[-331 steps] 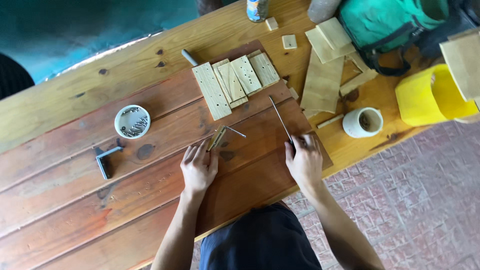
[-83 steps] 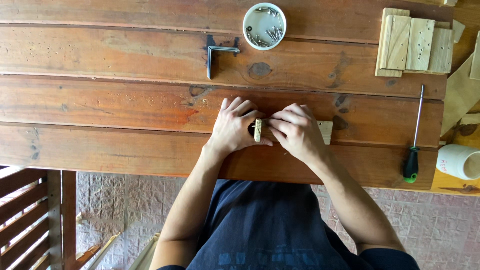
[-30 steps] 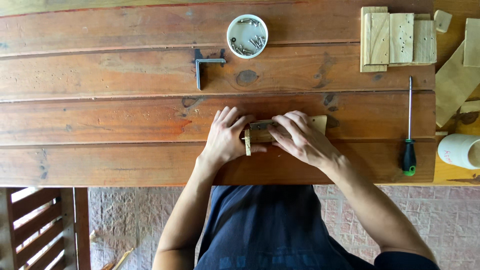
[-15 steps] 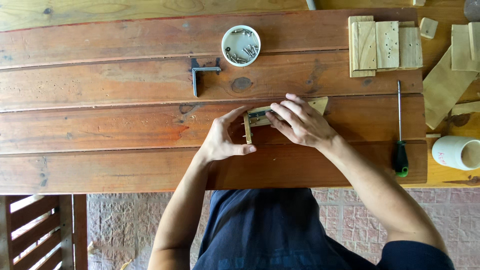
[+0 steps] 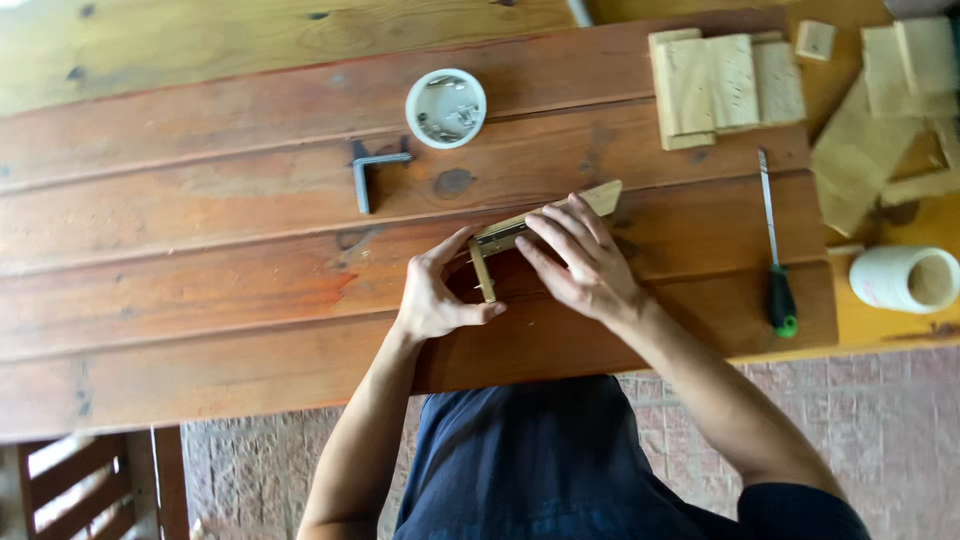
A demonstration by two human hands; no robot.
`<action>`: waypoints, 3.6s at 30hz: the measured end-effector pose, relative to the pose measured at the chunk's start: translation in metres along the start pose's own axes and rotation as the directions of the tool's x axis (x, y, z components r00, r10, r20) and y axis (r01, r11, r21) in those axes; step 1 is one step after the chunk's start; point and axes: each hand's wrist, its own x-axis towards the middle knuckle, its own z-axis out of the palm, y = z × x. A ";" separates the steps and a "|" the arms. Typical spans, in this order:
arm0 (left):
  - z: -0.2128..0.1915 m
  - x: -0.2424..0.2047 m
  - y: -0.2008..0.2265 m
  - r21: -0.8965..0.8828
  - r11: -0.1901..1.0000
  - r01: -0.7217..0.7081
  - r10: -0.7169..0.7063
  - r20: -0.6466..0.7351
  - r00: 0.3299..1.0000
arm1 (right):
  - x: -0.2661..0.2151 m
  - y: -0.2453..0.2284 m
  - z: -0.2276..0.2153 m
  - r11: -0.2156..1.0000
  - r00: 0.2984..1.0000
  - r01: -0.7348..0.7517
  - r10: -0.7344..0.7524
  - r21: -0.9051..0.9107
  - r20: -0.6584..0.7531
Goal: The person attaches metal L-brackets to small wooden blocks using screws and a screwdriver. They align each bracket, insert screws, and tighten them, then join two bracketed blocks together to form a hinged assembly.
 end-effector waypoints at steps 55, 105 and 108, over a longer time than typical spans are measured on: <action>0.017 -0.025 -0.024 0.057 0.994 -0.089 0.103 -0.327 0.939 | -0.070 -0.094 -0.110 0.574 0.706 -0.706 0.624 0.415 0.336; 0.009 -0.024 0.004 0.315 0.943 -0.108 0.158 -0.139 0.978 | -0.033 -0.127 -0.111 -0.215 0.098 -0.918 0.691 0.333 0.717; 0.010 -0.024 0.002 0.324 0.939 -0.114 0.165 -0.135 0.977 | -0.030 -0.126 -0.109 -0.348 0.011 -0.892 0.621 0.289 0.784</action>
